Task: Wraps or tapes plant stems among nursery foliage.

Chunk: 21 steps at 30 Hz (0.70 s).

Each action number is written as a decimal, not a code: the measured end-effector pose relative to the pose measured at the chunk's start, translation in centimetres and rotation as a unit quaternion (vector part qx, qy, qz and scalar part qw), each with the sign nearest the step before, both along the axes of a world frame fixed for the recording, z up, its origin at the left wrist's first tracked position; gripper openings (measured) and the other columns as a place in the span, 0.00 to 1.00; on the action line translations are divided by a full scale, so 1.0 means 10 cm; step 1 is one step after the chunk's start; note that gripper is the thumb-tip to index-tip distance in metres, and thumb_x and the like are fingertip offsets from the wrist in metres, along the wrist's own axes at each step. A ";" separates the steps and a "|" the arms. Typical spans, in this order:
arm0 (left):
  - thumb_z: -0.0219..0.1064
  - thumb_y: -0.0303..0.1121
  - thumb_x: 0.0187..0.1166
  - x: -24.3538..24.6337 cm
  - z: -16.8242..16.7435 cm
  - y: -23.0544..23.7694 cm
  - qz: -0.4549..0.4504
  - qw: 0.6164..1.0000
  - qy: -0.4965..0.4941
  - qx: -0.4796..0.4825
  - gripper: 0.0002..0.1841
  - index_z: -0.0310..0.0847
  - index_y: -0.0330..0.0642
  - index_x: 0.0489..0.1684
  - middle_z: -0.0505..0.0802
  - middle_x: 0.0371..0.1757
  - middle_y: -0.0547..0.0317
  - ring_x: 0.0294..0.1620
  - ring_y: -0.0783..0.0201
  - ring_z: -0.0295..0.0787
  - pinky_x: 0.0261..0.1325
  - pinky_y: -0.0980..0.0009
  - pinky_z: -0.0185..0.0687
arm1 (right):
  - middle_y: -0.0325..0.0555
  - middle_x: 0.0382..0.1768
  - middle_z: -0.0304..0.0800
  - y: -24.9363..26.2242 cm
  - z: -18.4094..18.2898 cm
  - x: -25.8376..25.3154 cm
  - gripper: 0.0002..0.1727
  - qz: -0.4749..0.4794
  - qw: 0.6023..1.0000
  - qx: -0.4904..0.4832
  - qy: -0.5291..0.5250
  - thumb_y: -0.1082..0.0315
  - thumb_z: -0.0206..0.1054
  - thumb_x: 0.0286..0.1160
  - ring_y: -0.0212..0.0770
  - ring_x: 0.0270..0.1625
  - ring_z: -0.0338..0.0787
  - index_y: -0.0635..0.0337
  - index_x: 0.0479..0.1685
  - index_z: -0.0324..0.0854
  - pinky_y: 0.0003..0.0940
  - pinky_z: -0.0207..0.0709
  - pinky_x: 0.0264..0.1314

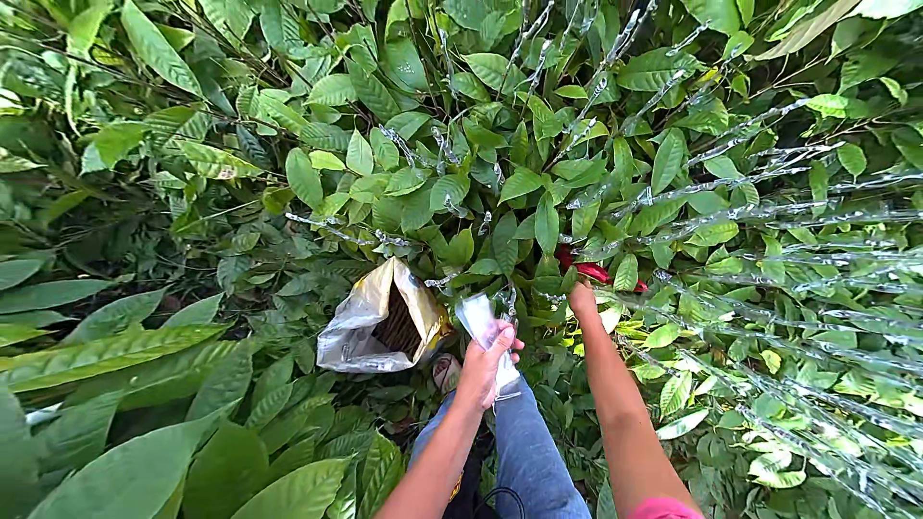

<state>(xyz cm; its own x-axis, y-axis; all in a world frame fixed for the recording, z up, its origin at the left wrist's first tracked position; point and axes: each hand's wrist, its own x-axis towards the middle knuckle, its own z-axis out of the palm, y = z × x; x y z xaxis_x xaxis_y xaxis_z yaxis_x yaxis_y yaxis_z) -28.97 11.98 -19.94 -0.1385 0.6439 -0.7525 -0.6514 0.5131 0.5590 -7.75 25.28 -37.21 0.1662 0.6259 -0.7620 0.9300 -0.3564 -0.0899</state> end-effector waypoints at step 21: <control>0.60 0.21 0.84 0.17 -0.16 -0.31 -0.060 0.998 0.011 0.022 0.05 0.81 0.35 0.50 0.89 0.34 0.62 0.21 0.79 0.74 0.23 0.85 0.68 | 0.37 0.33 0.83 -1.65 1.47 -0.50 0.10 -0.182 0.825 0.226 0.486 0.71 0.58 0.84 0.21 0.35 0.80 0.71 0.45 0.80 0.20 0.76 0.42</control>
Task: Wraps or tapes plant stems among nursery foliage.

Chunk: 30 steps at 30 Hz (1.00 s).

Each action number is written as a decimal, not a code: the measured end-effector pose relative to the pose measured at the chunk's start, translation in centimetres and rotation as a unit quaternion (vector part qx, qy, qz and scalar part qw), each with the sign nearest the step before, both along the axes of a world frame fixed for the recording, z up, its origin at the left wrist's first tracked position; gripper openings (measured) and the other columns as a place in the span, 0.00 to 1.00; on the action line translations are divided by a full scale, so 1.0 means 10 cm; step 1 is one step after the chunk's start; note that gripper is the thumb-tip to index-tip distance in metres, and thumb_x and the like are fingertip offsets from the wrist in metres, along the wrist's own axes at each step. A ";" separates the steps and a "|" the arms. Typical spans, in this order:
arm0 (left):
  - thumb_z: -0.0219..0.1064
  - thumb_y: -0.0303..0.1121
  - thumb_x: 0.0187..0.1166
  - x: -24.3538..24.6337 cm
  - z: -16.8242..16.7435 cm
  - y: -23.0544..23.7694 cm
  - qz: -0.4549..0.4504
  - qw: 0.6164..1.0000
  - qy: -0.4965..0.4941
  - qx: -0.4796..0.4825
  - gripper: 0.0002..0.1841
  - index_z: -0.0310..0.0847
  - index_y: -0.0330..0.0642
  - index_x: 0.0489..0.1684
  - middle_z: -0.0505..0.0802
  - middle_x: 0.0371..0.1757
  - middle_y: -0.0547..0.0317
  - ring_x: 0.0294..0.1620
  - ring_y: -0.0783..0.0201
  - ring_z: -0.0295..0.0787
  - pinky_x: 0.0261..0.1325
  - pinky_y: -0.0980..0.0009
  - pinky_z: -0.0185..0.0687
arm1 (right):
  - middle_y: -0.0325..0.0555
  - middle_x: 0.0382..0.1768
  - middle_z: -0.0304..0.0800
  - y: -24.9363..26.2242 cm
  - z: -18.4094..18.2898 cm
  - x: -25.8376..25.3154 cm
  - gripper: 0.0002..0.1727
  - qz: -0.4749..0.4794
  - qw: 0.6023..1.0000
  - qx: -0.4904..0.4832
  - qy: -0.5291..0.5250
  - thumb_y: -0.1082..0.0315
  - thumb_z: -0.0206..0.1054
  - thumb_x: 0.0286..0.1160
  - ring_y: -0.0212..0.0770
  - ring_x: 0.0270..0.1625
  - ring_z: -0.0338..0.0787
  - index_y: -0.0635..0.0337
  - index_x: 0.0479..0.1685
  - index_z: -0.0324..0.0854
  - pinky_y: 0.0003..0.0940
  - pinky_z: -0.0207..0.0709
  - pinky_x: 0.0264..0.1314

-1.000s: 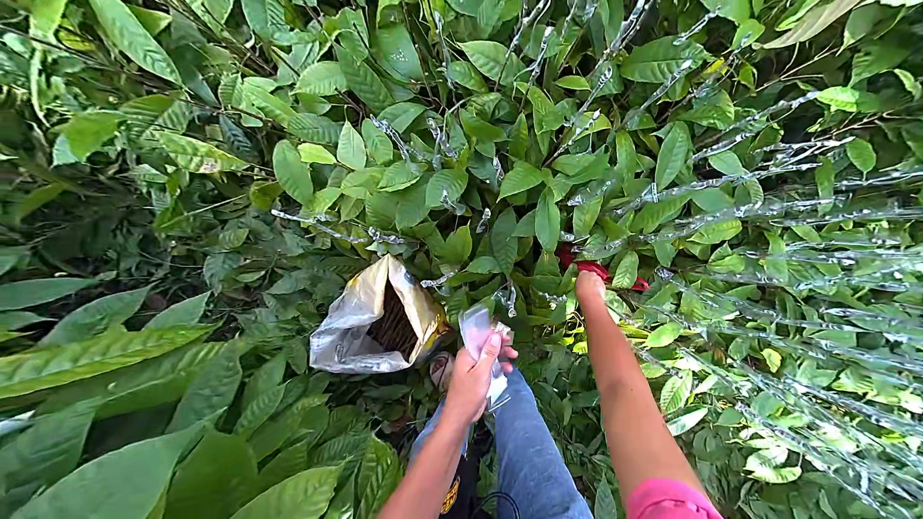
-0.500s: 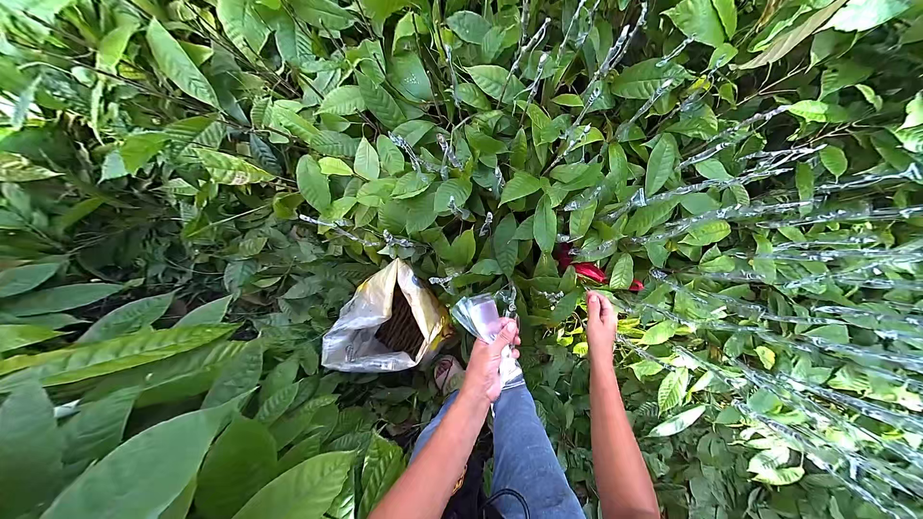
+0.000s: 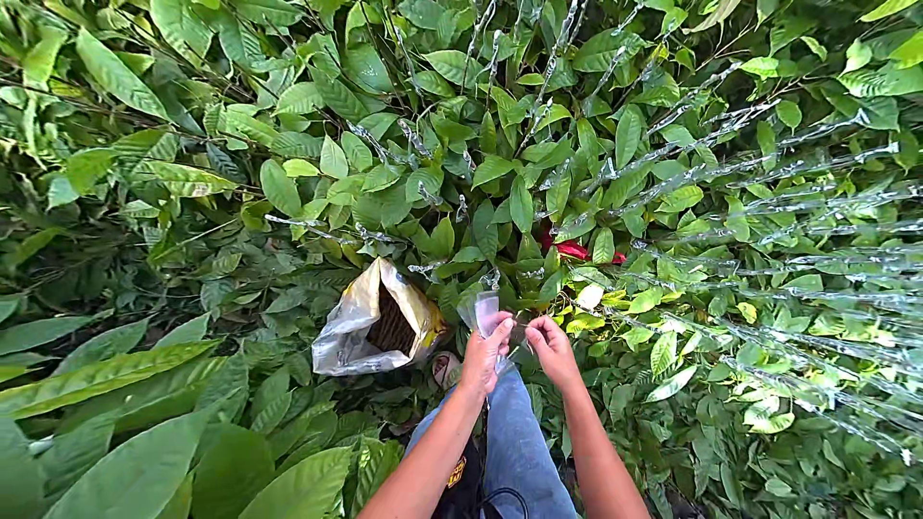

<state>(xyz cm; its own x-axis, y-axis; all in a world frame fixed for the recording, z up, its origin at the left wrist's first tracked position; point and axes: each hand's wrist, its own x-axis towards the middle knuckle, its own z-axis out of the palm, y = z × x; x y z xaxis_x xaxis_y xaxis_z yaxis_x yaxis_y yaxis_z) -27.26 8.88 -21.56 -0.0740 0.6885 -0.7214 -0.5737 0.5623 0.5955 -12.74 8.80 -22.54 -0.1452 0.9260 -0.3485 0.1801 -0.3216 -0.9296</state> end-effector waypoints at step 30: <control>0.57 0.25 0.88 -0.11 -0.16 -0.20 -0.029 0.999 0.007 0.015 0.04 0.77 0.39 0.44 0.81 0.21 0.70 0.16 0.80 0.71 0.22 0.86 0.70 | 0.60 0.65 0.88 0.42 0.37 1.05 0.23 0.172 0.760 -0.146 -0.610 0.55 0.52 0.92 0.65 0.64 0.89 0.60 0.63 0.87 0.66 0.79 0.62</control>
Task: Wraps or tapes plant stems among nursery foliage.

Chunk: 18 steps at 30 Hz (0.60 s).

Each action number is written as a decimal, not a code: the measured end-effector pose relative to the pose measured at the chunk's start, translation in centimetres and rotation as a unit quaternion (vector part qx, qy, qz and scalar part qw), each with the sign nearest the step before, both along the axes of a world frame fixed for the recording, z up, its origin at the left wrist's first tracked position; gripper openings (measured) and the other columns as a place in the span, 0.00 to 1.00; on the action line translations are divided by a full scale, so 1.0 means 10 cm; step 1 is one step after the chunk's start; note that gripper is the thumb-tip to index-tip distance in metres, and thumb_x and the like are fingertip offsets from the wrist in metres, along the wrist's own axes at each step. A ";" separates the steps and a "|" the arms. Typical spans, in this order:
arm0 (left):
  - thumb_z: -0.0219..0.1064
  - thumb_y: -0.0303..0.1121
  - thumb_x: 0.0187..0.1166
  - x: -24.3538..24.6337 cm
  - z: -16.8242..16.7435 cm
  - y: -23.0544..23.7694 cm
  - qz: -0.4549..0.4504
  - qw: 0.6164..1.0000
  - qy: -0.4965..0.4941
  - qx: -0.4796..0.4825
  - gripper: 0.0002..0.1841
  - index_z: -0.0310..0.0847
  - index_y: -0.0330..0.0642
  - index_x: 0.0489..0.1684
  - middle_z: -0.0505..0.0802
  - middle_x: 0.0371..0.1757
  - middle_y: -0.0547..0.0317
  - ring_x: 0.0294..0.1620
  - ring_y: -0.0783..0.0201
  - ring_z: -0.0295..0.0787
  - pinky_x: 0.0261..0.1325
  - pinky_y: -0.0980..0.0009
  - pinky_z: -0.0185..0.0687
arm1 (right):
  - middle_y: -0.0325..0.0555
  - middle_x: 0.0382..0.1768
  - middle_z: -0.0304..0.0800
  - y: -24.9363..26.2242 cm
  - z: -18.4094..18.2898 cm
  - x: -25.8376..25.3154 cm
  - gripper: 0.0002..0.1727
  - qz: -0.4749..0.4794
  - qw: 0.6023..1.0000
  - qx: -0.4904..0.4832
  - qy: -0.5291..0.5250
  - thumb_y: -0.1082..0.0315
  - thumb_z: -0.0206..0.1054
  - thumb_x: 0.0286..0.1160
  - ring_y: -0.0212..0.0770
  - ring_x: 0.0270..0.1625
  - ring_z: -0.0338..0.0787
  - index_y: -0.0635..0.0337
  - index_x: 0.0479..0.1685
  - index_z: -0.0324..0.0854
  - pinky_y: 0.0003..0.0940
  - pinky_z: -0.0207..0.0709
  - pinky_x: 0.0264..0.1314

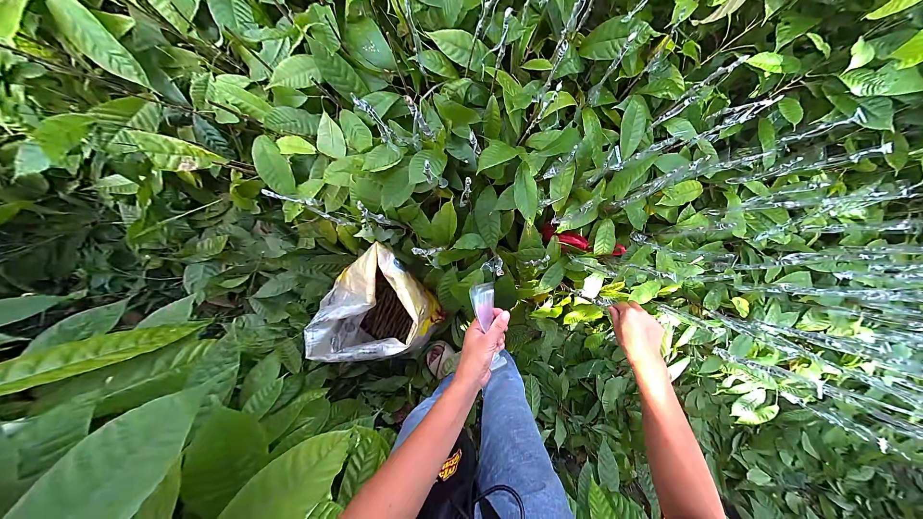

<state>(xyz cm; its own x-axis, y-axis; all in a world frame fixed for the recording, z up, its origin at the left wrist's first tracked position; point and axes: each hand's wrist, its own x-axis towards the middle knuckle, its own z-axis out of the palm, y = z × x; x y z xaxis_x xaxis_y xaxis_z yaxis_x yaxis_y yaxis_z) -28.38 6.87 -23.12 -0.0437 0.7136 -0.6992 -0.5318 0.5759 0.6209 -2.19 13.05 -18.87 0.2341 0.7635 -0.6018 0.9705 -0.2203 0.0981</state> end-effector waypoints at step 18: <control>0.35 0.37 0.96 -0.06 0.10 0.00 -0.012 1.000 -0.012 0.018 0.23 0.79 0.35 0.50 0.87 0.31 0.64 0.26 0.74 0.84 0.31 0.81 0.83 | 0.70 0.77 0.75 0.61 -1.46 -0.64 0.21 0.053 0.975 -0.211 -0.055 0.75 0.53 0.84 0.66 0.78 0.78 0.76 0.72 0.76 0.62 0.74 0.74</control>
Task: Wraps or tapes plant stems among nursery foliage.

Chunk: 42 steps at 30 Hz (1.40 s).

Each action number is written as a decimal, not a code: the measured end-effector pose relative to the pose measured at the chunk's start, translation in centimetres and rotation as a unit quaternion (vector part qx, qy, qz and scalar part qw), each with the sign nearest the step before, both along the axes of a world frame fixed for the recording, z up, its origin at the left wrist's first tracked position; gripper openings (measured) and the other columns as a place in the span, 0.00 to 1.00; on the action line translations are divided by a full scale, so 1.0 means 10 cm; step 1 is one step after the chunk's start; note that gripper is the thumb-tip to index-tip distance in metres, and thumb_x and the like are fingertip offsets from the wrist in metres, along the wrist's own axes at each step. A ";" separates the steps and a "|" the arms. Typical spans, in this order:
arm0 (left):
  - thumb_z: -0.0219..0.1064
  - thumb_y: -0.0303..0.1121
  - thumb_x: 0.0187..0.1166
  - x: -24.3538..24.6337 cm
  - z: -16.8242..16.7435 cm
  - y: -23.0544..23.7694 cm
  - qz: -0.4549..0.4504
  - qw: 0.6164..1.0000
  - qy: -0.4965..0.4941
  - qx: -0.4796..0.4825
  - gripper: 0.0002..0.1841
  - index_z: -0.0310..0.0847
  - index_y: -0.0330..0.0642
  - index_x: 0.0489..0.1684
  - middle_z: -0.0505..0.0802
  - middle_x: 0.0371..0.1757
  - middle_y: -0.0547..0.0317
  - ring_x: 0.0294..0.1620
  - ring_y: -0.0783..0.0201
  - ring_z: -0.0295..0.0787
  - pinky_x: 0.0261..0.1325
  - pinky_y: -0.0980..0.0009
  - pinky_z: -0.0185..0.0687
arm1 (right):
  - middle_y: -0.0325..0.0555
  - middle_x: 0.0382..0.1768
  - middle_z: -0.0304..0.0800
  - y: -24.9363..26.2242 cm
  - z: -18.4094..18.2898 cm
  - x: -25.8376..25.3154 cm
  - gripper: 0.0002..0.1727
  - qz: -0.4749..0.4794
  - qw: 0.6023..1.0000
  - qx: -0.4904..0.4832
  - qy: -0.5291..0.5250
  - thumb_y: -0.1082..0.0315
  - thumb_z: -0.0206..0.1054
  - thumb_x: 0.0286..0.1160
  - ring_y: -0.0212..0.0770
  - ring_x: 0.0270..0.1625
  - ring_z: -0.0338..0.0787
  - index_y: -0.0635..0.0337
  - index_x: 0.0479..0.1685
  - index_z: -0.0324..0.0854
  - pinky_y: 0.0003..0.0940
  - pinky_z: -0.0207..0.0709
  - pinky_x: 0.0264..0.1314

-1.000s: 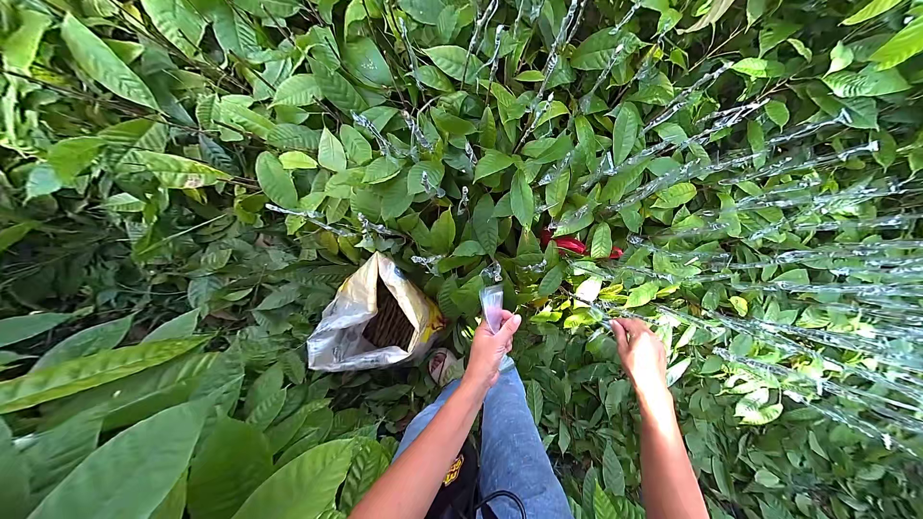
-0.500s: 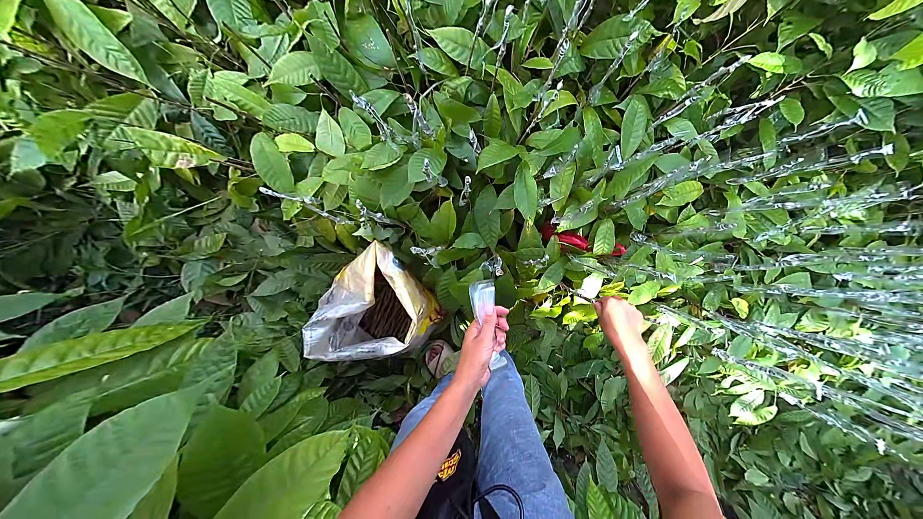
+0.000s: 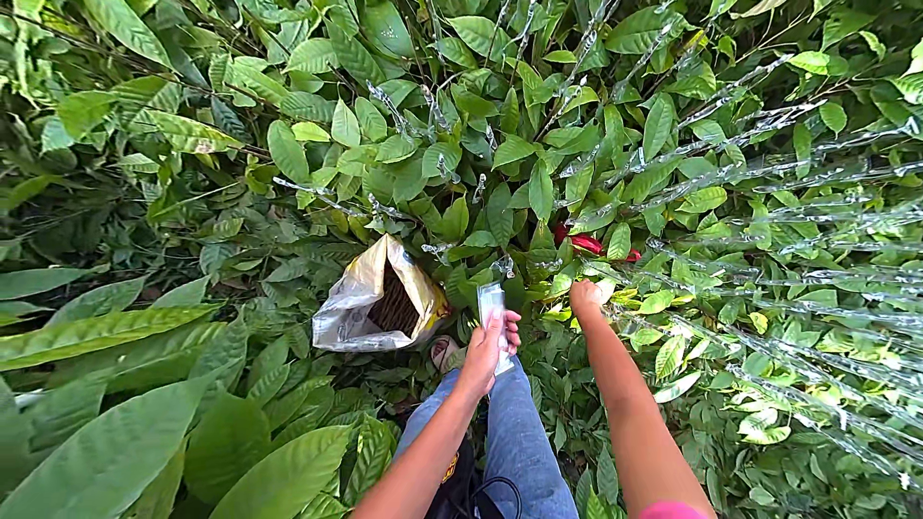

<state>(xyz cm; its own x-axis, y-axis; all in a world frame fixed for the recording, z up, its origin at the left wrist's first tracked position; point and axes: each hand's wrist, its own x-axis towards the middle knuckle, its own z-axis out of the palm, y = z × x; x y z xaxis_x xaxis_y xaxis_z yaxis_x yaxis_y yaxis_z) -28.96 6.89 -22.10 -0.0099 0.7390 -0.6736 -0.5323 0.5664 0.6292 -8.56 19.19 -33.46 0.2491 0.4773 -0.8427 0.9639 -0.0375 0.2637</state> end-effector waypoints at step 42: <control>0.65 0.21 0.78 -0.01 -0.11 0.25 0.038 0.990 0.113 0.077 0.05 0.85 0.33 0.46 0.91 0.36 0.67 0.29 0.79 0.83 0.37 0.82 0.81 | 0.39 0.36 0.85 -0.58 1.07 -0.35 0.11 -0.191 0.768 0.202 0.576 0.66 0.66 0.81 0.21 0.33 0.78 0.68 0.46 0.84 0.18 0.73 0.40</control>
